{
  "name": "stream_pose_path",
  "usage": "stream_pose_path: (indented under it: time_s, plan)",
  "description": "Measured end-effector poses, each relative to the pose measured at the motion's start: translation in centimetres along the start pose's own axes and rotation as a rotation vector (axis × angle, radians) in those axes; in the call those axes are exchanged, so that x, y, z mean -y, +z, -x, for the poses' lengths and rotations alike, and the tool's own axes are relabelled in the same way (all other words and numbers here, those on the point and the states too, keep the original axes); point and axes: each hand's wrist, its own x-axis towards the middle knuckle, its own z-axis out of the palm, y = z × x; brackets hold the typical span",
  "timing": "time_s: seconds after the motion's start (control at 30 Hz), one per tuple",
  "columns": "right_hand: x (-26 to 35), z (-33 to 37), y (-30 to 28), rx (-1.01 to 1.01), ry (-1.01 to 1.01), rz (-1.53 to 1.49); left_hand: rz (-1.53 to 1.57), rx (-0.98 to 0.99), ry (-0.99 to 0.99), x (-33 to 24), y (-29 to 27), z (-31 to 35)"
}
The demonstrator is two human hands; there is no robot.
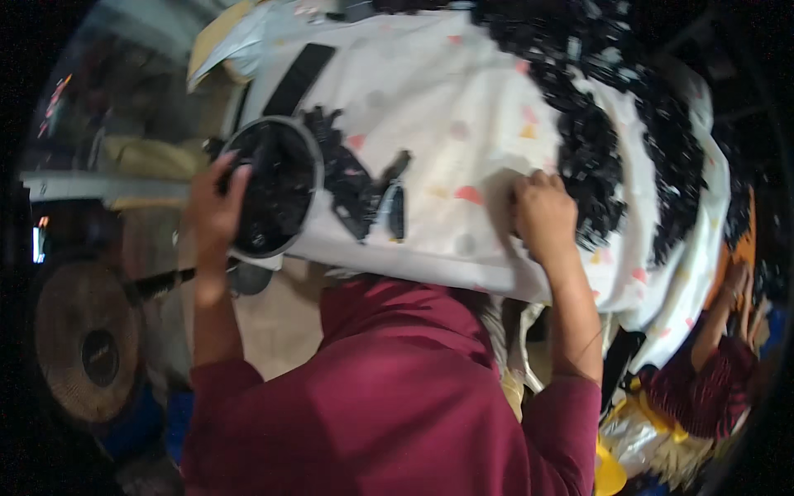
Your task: Assembling black plastic clips from a large pile on a table.
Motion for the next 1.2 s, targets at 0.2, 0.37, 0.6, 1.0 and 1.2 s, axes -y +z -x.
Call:
stream_pose_path:
  time_s: [0.2,0.37,0.6,1.0,1.2]
  plan:
    - [-0.1,0.2,-1.1,-0.163,0.086,-0.420,-0.143,-0.083,0.168,-4.1,-0.1,-0.9]
    - [2.8,-0.3,-1.3,-0.162,0.277,-1.217,0.064,0.330,0.367,-10.0,3.9,1.6]
    - [4.1,1.5,-0.9,-0.070,0.333,-1.700,-0.063,0.445,0.265,-13.0,9.6,3.6]
    - [9.0,3.8,-2.1,-0.571,-0.010,-1.450,1.822,0.657,-0.370,-15.6,7.9,2.2]
    - [9.5,4.0,-2.8,-0.657,-0.014,-1.351,1.525,0.378,0.064,-16.5,7.2,2.6]
